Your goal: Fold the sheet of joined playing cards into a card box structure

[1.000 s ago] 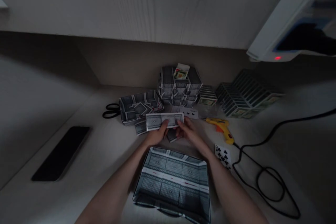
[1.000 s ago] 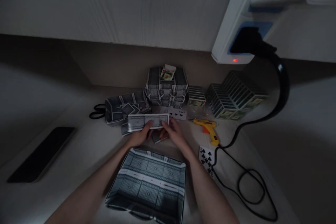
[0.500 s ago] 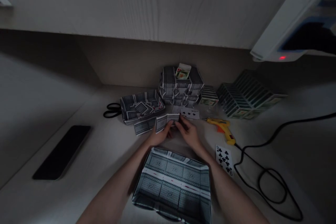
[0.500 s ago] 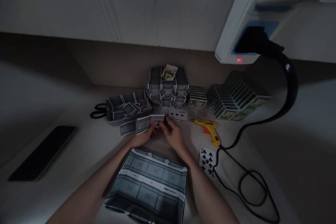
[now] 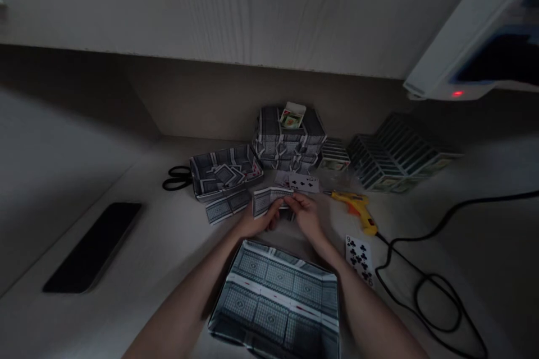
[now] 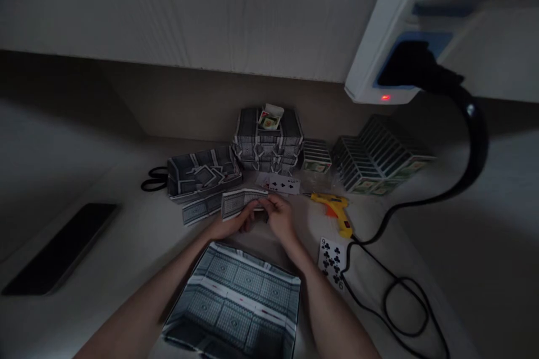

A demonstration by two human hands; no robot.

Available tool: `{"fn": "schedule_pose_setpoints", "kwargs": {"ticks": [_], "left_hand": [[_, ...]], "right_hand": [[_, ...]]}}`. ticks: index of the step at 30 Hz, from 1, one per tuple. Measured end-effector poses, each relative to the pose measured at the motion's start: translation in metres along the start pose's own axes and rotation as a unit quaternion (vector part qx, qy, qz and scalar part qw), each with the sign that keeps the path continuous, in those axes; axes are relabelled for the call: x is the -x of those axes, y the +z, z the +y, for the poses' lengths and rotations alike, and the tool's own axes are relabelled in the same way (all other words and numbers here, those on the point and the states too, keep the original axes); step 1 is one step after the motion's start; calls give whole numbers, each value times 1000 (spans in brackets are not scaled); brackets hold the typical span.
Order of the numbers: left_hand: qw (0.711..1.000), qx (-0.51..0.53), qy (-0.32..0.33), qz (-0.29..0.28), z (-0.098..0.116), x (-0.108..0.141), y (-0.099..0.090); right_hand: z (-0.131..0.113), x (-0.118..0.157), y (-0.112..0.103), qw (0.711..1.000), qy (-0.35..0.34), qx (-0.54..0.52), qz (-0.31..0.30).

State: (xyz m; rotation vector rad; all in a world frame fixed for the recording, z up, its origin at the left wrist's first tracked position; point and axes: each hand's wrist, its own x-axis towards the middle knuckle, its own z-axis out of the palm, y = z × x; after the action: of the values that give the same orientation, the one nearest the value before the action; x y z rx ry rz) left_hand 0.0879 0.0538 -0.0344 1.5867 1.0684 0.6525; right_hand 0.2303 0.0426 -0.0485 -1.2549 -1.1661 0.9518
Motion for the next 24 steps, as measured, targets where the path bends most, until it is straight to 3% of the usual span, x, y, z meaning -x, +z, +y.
{"fn": "schedule_pose_setpoints", "kwargs": {"ticks": [8, 15, 20, 24], "left_hand": [[999, -46, -24, -10, 6, 2, 0], [998, 51, 9, 43, 7, 1, -8], [991, 78, 64, 87, 12, 3, -18], [985, 141, 62, 77, 9, 0, -19]], "right_hand": [[-11, 5, 6, 998, -18, 51, 10], [-9, 5, 1, 995, -36, 93, -5], [-4, 1, -15, 943, -172, 273, 84], [2, -1, -21, 903, -158, 384, 110]]}}
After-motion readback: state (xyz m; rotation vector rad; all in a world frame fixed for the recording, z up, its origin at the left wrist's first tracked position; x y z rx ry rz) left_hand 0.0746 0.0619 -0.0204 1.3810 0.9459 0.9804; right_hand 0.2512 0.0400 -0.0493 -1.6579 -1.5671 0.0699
